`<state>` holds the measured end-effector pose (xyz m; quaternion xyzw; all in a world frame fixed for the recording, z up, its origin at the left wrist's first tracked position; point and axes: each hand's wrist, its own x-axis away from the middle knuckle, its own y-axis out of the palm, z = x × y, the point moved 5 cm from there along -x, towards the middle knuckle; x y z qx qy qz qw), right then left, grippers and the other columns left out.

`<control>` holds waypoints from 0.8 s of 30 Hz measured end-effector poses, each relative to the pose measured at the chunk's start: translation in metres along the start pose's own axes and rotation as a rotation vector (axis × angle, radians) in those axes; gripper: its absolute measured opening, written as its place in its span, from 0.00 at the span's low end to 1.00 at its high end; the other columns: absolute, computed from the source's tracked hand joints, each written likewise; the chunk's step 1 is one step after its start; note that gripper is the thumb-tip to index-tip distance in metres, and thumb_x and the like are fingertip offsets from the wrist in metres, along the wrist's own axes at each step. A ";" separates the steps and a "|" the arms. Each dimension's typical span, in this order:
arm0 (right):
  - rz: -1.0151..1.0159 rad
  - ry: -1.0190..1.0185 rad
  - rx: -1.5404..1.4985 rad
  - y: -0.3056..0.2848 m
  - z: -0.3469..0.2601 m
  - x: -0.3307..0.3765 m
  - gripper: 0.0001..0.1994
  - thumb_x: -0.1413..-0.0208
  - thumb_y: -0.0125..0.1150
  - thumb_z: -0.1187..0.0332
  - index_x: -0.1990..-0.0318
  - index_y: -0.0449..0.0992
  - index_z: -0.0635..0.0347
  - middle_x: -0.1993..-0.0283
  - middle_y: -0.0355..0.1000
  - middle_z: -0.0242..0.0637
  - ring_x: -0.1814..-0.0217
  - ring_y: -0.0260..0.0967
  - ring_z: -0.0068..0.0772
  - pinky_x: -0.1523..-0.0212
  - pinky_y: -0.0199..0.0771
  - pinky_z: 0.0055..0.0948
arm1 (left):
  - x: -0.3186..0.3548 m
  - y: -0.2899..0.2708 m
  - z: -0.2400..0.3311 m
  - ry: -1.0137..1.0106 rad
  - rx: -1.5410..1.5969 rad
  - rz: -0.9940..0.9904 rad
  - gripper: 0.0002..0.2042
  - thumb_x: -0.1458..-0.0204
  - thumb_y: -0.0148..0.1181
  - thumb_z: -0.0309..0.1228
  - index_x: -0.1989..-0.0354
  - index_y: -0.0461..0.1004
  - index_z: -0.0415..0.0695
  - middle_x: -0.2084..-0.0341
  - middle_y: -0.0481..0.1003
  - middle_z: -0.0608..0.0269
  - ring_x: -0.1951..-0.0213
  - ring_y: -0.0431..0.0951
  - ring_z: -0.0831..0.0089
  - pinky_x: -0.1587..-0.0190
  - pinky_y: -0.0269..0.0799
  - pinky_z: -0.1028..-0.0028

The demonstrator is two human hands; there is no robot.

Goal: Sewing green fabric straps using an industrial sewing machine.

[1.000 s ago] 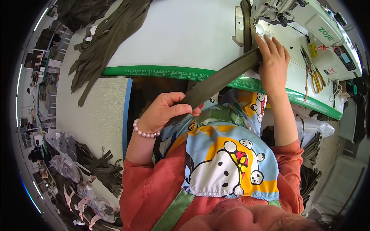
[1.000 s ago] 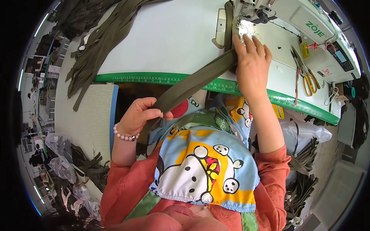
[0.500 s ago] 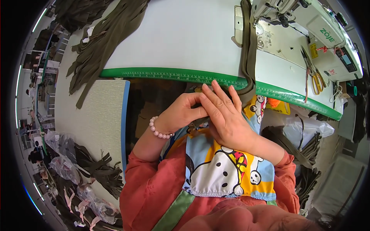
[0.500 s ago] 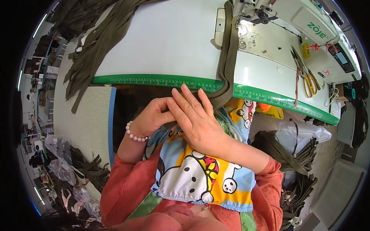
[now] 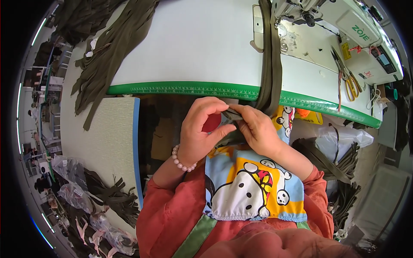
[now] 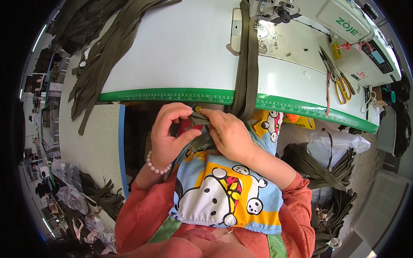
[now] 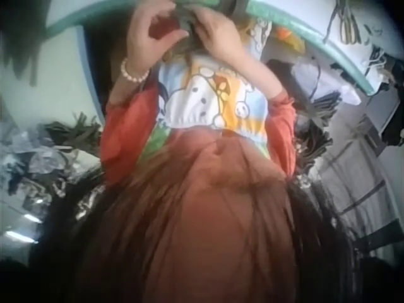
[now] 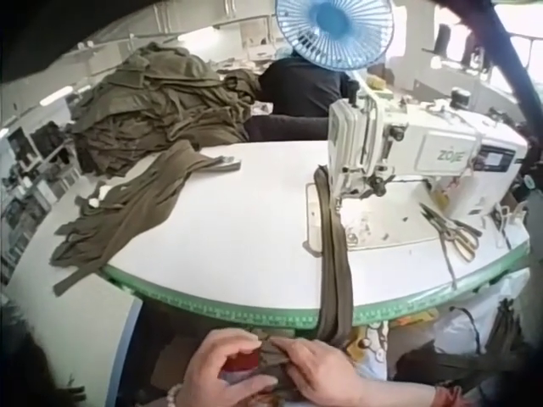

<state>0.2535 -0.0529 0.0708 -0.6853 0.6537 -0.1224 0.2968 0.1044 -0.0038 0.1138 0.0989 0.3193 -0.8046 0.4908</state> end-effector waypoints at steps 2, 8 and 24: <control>-0.028 -0.014 -0.077 0.002 -0.002 0.001 0.22 0.49 0.54 0.81 0.44 0.67 0.64 0.57 0.72 0.47 0.57 0.71 0.51 0.57 0.72 0.37 | 0.004 0.003 -0.010 -0.041 0.004 0.021 0.20 0.58 0.72 0.24 0.55 0.73 0.39 0.62 0.73 0.58 0.65 0.75 0.71 0.62 0.73 0.76; -0.083 0.061 -0.161 0.005 -0.001 0.004 0.17 0.44 0.56 0.78 0.46 0.68 0.64 0.55 0.73 0.46 0.55 0.74 0.47 0.56 0.73 0.32 | 0.010 0.008 -0.029 -0.096 0.105 0.001 0.14 0.56 0.70 0.20 0.61 0.74 0.37 0.63 0.74 0.60 0.64 0.76 0.74 0.61 0.74 0.78; 0.406 -0.219 -0.012 -0.012 -0.009 0.011 0.12 0.50 0.65 0.79 0.59 0.71 0.65 0.53 0.74 0.46 0.54 0.74 0.41 0.55 0.74 0.30 | 0.015 0.025 -0.039 -0.336 0.576 0.019 0.10 0.52 0.63 0.14 0.60 0.76 0.36 0.63 0.73 0.64 0.62 0.76 0.80 0.59 0.75 0.81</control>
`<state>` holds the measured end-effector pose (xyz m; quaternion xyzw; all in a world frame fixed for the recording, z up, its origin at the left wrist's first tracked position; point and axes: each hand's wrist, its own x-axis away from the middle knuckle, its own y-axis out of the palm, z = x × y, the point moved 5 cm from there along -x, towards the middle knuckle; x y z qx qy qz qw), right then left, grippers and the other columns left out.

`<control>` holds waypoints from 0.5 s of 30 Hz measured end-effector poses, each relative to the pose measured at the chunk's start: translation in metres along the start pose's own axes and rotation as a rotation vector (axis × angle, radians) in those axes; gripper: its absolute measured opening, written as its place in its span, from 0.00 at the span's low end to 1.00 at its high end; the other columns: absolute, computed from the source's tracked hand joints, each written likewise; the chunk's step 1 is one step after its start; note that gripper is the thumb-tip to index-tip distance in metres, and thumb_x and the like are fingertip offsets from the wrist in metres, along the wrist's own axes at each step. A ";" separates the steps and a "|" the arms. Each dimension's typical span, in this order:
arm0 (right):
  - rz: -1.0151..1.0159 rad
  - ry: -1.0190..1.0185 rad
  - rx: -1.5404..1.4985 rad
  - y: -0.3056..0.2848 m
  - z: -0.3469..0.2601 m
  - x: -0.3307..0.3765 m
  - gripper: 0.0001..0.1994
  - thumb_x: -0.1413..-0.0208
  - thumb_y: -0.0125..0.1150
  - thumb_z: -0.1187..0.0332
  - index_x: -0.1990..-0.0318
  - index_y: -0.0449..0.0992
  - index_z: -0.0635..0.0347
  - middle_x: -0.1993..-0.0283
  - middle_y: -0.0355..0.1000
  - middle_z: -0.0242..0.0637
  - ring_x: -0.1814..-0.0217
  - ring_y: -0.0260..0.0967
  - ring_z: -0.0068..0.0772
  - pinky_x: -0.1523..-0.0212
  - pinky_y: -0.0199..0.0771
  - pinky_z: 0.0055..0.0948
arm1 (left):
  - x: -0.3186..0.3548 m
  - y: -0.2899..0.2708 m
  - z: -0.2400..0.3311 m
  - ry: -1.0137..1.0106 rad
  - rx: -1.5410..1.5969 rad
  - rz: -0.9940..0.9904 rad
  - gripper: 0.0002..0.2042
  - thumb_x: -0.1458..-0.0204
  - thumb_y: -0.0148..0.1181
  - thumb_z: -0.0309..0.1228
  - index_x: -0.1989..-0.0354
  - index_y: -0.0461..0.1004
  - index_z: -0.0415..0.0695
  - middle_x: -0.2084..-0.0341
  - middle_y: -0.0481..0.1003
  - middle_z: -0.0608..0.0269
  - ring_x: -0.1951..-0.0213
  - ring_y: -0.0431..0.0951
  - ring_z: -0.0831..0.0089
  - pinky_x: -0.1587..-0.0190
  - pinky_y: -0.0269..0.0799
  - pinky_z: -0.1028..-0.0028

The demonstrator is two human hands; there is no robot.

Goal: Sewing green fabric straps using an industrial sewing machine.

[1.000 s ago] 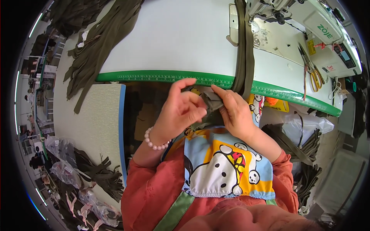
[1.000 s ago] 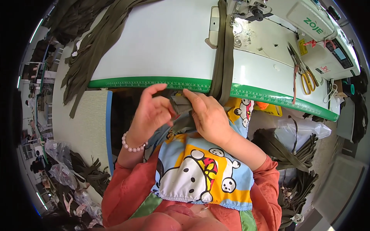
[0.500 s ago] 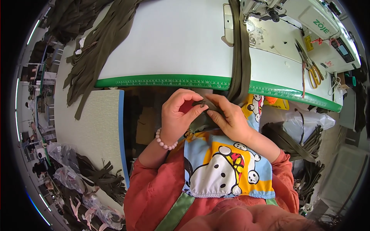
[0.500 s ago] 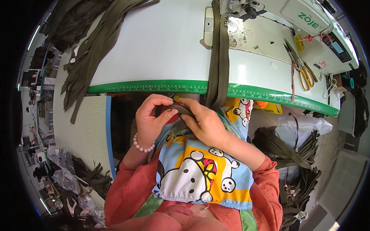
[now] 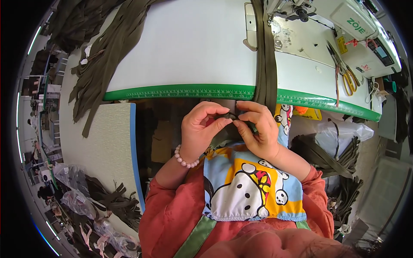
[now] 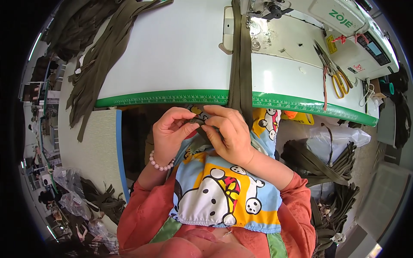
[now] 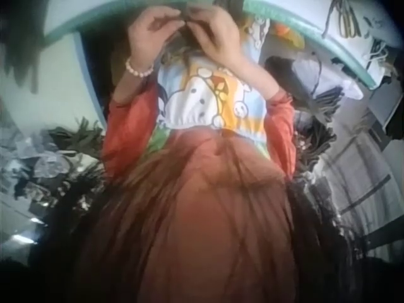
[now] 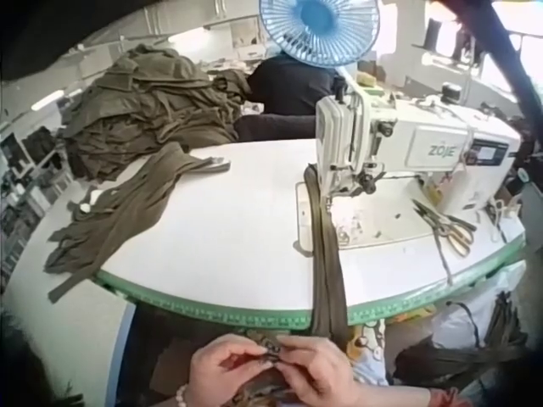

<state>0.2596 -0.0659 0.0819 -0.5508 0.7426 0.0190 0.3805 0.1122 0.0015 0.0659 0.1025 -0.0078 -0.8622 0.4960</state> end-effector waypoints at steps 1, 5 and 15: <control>-0.002 0.011 0.035 -0.001 -0.001 -0.002 0.11 0.51 0.66 0.79 0.60 0.71 0.65 0.54 0.74 0.45 0.54 0.74 0.41 0.55 0.74 0.31 | 0.000 0.000 0.000 0.005 0.006 0.004 0.10 0.52 0.63 0.14 0.60 0.76 0.36 0.63 0.73 0.64 0.62 0.76 0.80 0.60 0.74 0.81; -0.024 0.079 0.050 0.000 0.002 -0.001 0.10 0.53 0.67 0.78 0.63 0.73 0.64 0.57 0.74 0.45 0.56 0.72 0.40 0.57 0.73 0.31 | -0.001 -0.002 0.000 0.019 0.006 0.007 0.10 0.52 0.63 0.14 0.61 0.77 0.37 0.63 0.73 0.64 0.63 0.75 0.80 0.60 0.73 0.81; -0.097 0.191 -0.148 0.007 0.013 0.000 0.08 0.52 0.67 0.78 0.67 0.73 0.62 0.61 0.74 0.42 0.61 0.72 0.39 0.60 0.71 0.30 | -0.001 -0.005 -0.002 0.015 -0.025 -0.054 0.11 0.51 0.61 0.12 0.59 0.75 0.35 0.61 0.72 0.62 0.59 0.74 0.79 0.56 0.72 0.80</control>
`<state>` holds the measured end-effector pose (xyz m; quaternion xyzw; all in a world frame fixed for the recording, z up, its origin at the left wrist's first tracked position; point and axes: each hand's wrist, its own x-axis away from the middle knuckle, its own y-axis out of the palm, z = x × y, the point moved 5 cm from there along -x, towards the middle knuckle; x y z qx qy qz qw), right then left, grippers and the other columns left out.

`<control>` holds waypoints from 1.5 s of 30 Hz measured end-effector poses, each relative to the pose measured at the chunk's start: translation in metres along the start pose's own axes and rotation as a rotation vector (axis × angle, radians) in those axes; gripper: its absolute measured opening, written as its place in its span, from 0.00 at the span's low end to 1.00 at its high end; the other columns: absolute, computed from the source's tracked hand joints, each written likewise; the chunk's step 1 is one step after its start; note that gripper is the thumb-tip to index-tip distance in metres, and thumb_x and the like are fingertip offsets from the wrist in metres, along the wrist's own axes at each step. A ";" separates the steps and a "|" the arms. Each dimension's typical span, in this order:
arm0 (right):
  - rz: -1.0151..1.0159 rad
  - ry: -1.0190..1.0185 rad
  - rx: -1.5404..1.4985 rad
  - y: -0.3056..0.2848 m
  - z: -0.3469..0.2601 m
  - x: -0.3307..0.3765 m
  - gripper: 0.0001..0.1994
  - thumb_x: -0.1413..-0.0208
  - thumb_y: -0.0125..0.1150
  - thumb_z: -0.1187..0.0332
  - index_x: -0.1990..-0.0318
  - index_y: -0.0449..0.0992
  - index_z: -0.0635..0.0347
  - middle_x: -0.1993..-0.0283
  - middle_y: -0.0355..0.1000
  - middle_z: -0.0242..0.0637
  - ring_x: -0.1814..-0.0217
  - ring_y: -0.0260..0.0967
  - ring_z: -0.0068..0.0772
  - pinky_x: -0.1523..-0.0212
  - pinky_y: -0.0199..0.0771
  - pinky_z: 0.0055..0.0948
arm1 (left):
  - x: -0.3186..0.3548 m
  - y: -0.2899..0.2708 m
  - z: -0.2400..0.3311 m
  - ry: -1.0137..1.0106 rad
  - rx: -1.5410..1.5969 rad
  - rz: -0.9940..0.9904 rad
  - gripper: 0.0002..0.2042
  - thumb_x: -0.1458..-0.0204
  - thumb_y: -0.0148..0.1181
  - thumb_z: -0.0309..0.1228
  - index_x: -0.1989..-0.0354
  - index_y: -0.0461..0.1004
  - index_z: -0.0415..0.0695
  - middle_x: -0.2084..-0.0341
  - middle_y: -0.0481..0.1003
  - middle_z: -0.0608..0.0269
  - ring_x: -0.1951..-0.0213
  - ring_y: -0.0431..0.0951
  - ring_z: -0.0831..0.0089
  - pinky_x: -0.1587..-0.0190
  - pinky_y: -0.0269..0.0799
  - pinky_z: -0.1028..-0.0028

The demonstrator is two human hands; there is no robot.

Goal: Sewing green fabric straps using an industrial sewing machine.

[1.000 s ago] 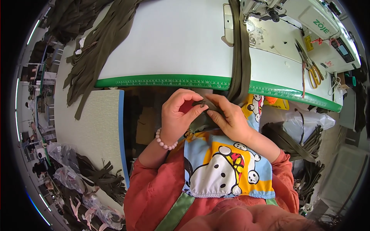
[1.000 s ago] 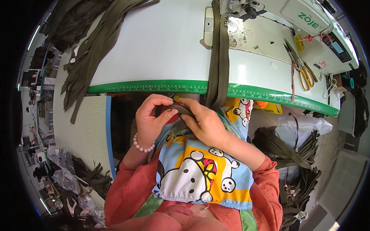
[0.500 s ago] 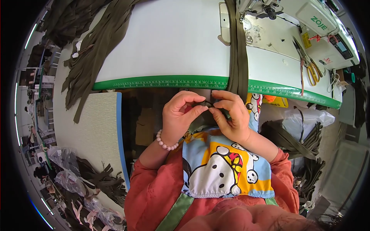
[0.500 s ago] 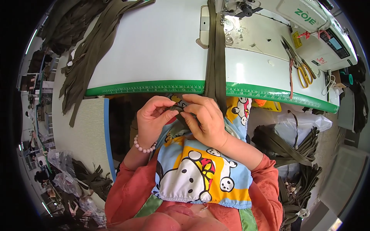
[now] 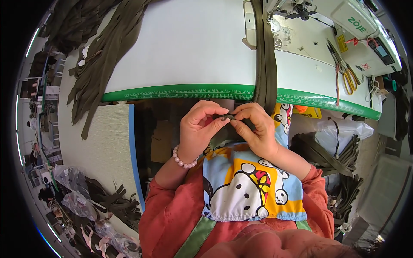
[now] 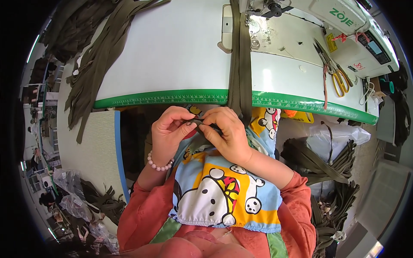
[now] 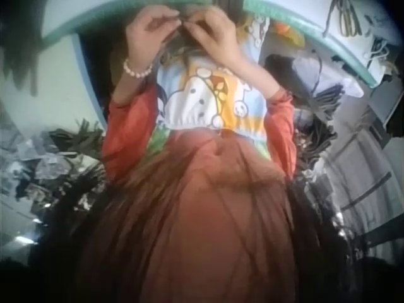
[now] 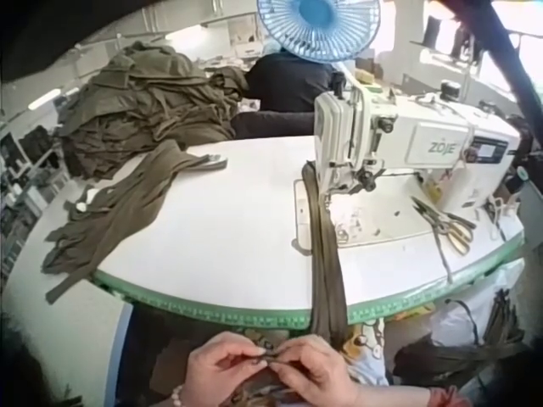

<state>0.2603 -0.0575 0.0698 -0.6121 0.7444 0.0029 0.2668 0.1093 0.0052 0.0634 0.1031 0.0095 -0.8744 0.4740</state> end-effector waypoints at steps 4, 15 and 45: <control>-0.004 -0.003 -0.008 0.002 0.000 0.000 0.07 0.52 0.67 0.78 0.67 0.73 0.62 0.62 0.74 0.41 0.62 0.72 0.38 0.61 0.71 0.29 | 0.000 0.001 -0.003 -0.049 0.116 0.042 0.09 0.49 0.62 0.15 0.60 0.75 0.36 0.62 0.72 0.64 0.62 0.75 0.80 0.58 0.73 0.81; -0.013 0.031 -0.046 0.004 0.004 0.000 0.07 0.52 0.67 0.78 0.68 0.73 0.63 0.65 0.74 0.41 0.63 0.72 0.36 0.62 0.71 0.28 | 0.000 0.001 -0.007 -0.139 0.141 0.040 0.07 0.47 0.60 0.16 0.60 0.74 0.36 0.64 0.72 0.64 0.62 0.75 0.81 0.57 0.73 0.81; 0.178 -0.558 0.310 -0.031 -0.058 -0.023 0.16 0.61 0.70 0.78 0.61 0.77 0.60 0.56 0.70 0.43 0.57 0.67 0.40 0.60 0.67 0.33 | 0.118 -0.088 0.230 1.245 -0.425 0.532 0.06 0.45 0.53 0.18 0.68 0.65 0.42 0.71 0.63 0.64 0.67 0.59 0.71 0.63 0.52 0.69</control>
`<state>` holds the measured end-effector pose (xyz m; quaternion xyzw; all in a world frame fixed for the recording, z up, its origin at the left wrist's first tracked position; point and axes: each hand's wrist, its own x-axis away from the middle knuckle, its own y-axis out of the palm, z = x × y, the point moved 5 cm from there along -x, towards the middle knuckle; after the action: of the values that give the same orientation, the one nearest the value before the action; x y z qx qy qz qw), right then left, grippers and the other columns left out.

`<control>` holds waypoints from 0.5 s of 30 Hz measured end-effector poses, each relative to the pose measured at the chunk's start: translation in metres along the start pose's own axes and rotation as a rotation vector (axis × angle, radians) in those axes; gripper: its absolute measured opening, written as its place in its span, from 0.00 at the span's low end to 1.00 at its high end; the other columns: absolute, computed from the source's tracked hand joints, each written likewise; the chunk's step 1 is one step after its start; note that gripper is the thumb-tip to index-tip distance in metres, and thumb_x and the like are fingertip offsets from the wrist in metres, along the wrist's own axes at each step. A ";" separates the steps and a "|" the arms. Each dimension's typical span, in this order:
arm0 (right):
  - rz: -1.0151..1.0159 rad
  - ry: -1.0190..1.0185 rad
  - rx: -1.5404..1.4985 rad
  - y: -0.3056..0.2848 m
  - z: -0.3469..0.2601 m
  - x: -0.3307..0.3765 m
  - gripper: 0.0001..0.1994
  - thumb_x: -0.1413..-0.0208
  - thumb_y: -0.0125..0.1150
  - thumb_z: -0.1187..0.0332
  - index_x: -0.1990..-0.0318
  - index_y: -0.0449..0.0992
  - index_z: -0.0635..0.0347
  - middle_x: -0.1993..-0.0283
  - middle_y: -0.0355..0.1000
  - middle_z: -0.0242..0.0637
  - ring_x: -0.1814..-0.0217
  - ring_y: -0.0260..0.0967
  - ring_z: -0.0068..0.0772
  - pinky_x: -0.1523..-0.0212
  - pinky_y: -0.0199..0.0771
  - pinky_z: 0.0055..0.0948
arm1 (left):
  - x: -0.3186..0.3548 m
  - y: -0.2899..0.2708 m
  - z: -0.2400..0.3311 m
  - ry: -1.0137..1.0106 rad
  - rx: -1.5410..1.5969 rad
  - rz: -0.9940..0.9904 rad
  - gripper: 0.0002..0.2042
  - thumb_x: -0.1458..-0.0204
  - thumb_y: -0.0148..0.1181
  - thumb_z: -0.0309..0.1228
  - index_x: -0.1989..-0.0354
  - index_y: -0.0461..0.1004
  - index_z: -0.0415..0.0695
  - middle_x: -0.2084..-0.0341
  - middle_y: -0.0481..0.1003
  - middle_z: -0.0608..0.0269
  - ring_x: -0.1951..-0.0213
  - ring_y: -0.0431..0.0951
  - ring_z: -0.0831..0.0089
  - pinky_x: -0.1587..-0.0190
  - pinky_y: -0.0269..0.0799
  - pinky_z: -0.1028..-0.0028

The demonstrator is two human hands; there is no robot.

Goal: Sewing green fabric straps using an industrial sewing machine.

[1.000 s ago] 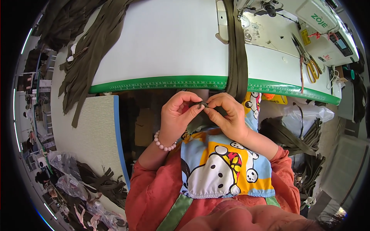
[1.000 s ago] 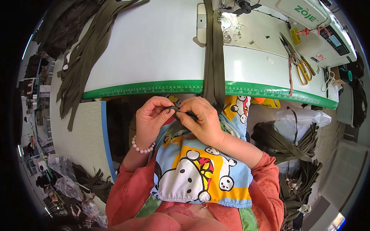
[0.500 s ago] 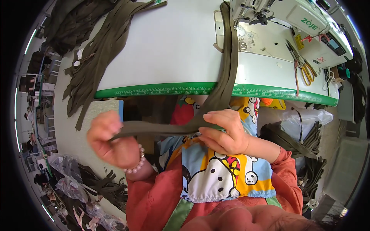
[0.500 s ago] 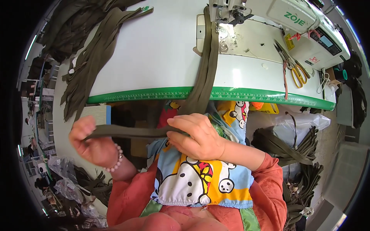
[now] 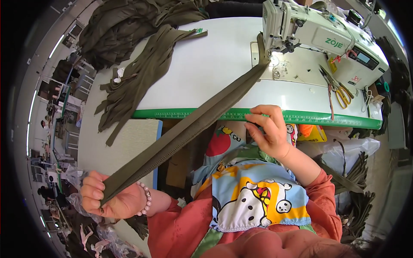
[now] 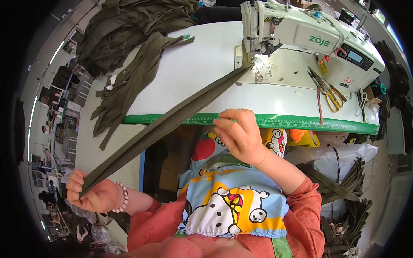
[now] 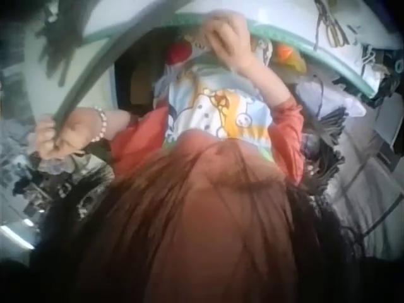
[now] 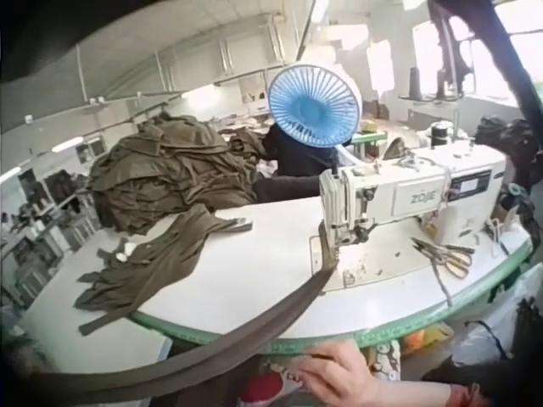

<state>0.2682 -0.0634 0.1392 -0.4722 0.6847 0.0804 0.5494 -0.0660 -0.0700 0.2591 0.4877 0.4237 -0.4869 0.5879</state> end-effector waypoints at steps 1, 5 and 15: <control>0.018 0.014 -0.005 -0.002 0.003 -0.004 0.16 0.61 0.70 0.79 0.61 0.77 0.60 0.56 0.70 0.42 0.58 0.67 0.40 0.60 0.67 0.32 | 0.003 0.000 0.001 -0.009 0.013 0.015 0.06 0.45 0.53 0.17 0.69 0.64 0.43 0.71 0.62 0.64 0.67 0.59 0.71 0.63 0.52 0.69; 0.064 0.019 -0.009 -0.004 0.008 -0.022 0.15 0.60 0.70 0.78 0.61 0.76 0.60 0.58 0.71 0.39 0.59 0.67 0.39 0.60 0.67 0.32 | 0.011 0.000 0.006 -0.025 0.035 0.030 0.09 0.46 0.54 0.17 0.71 0.62 0.44 0.72 0.62 0.64 0.67 0.58 0.72 0.64 0.51 0.70; 0.009 -0.150 0.054 0.017 0.002 -0.043 0.14 0.61 0.70 0.75 0.64 0.77 0.57 0.63 0.74 0.32 0.63 0.67 0.35 0.62 0.64 0.31 | 0.022 0.000 0.007 -0.034 0.054 0.134 0.12 0.47 0.56 0.18 0.73 0.59 0.45 0.73 0.59 0.66 0.68 0.58 0.72 0.65 0.50 0.71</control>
<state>0.2555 -0.0288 0.1673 -0.4470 0.6455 0.0995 0.6112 -0.0618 -0.0805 0.2389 0.5223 0.3669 -0.4659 0.6129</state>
